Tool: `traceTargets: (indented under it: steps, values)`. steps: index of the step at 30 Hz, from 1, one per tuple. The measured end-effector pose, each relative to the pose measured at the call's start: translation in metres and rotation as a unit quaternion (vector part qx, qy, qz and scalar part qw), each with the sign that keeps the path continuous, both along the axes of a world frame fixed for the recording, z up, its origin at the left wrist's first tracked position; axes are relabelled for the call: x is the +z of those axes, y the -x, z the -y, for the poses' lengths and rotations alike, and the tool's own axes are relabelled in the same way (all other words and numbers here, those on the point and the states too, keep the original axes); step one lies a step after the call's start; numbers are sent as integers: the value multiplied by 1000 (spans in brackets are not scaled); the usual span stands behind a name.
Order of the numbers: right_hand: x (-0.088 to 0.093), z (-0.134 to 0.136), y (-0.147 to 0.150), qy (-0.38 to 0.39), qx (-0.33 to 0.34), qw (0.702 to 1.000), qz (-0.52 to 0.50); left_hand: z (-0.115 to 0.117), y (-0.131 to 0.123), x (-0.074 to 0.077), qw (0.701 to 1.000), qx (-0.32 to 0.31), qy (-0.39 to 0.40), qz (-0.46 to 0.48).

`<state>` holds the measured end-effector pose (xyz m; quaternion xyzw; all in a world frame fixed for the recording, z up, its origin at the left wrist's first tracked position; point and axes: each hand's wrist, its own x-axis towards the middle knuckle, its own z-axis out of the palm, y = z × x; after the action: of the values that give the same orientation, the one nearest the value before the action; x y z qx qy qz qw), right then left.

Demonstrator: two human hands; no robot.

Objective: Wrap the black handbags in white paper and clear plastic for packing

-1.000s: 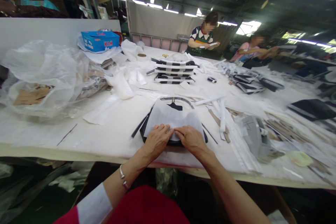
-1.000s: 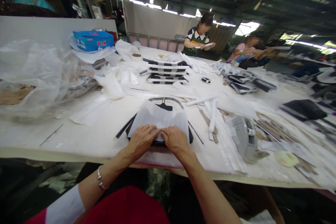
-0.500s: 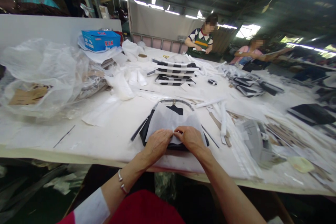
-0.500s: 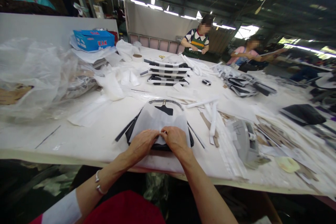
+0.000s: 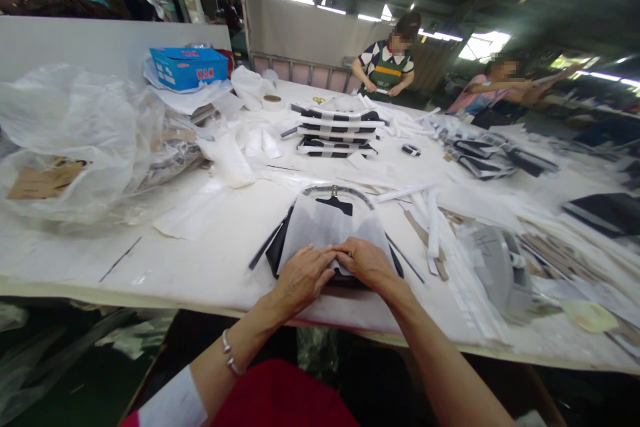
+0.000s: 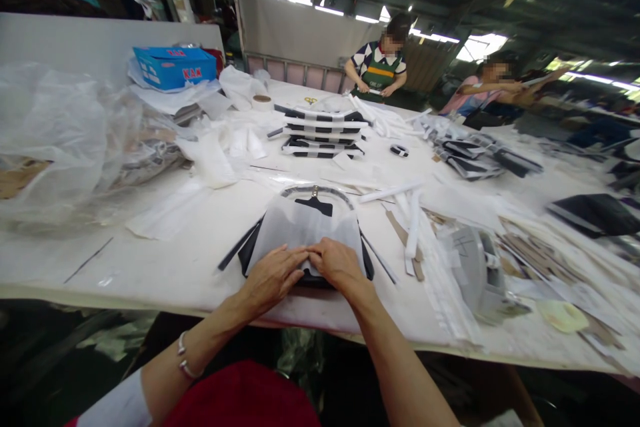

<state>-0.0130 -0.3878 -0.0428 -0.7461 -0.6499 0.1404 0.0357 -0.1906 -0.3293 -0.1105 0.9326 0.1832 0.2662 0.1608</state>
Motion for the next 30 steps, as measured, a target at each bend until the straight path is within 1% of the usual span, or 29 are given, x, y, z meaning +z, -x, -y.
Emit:
traceTargets:
  steps: [3, 8, 10, 13, 17, 20, 24, 27, 30]
  values:
    - [-1, 1, -2, 3, -1, 1000, -18, 0, 2, 0, 1000, -16, 20, -9]
    - [-3, 3, -4, 10, 5, 999, -40, -2, 3, 2, 999, -28, 13, -29]
    - [-8, 4, -5, -12, -6, 998, -67, -3, 4, 3, 999, -34, 7, -35]
    - [-20, 8, -9, -56, -41, 988, -136, -3, 4, 4, 999, -35, 1, -31]
    - [-30, 10, -15, -82, -45, 974, -205, -3, 3, 1, 999, -33, 5, -23]
    - [-29, 6, -16, -72, -67, 969, -225, -2, 3, 1, 999, -30, 7, -27]
    - [-25, -1, -17, -38, -104, 965, -238, -2, 2, 3, 999, -29, 9, -30]
    - [-23, -4, -18, -12, -108, 959, -261, -2, 2, 4, 999, -27, 6, -22]
    - [-24, -6, -19, -2, -112, 957, -269, -2, 1, 3, 1000, -26, 2, -15]
